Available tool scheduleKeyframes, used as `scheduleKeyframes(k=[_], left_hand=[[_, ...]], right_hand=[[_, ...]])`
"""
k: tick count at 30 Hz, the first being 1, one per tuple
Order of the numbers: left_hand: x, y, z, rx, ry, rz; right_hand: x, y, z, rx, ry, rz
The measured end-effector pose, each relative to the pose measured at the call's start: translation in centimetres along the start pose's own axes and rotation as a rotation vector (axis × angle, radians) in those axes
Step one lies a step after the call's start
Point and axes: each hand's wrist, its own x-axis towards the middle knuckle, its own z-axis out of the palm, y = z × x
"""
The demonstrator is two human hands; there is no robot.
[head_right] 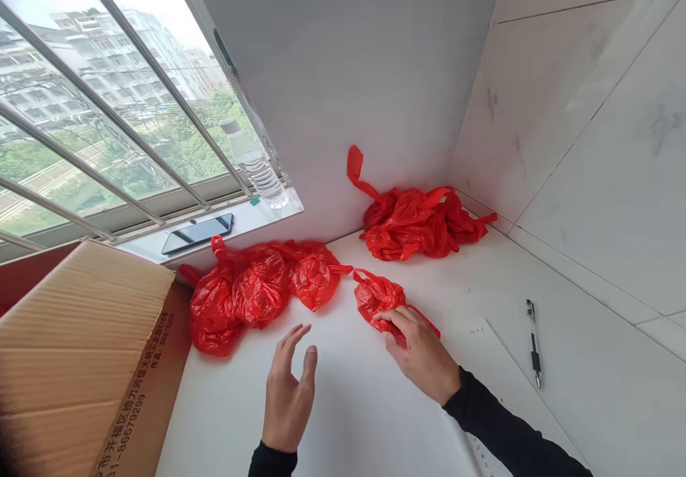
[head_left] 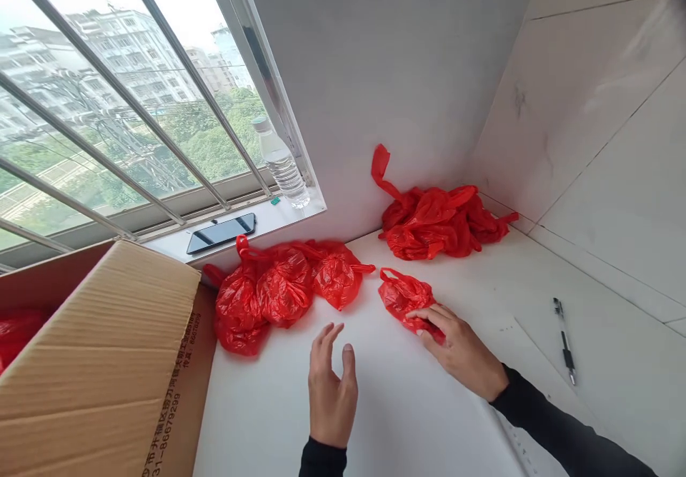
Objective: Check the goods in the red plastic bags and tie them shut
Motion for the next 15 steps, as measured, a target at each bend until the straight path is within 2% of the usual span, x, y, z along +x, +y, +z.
scheduleKeyframes(k=[3, 9, 12, 15], left_hand=[[-2.5, 0.3, 0.3, -0.059, -0.063, -0.027], [-6.0, -0.3, 0.1, -0.088, -0.062, -0.033], [-7.3, -0.3, -0.2, -0.104, -0.112, -0.02], [-8.4, 0.6, -0.4, -0.181, -0.137, -0.088]], right_hand=[[-2.4, -1.6, 0.7, 0.044, -0.112, -0.051], [-6.4, -2.8, 0.7, 0.101, -0.345, -0.121], [-7.5, -2.8, 0.3, 0.092, -0.387, -0.131], [-7.9, -2.7, -0.1, 0.136, -0.39, -0.107]])
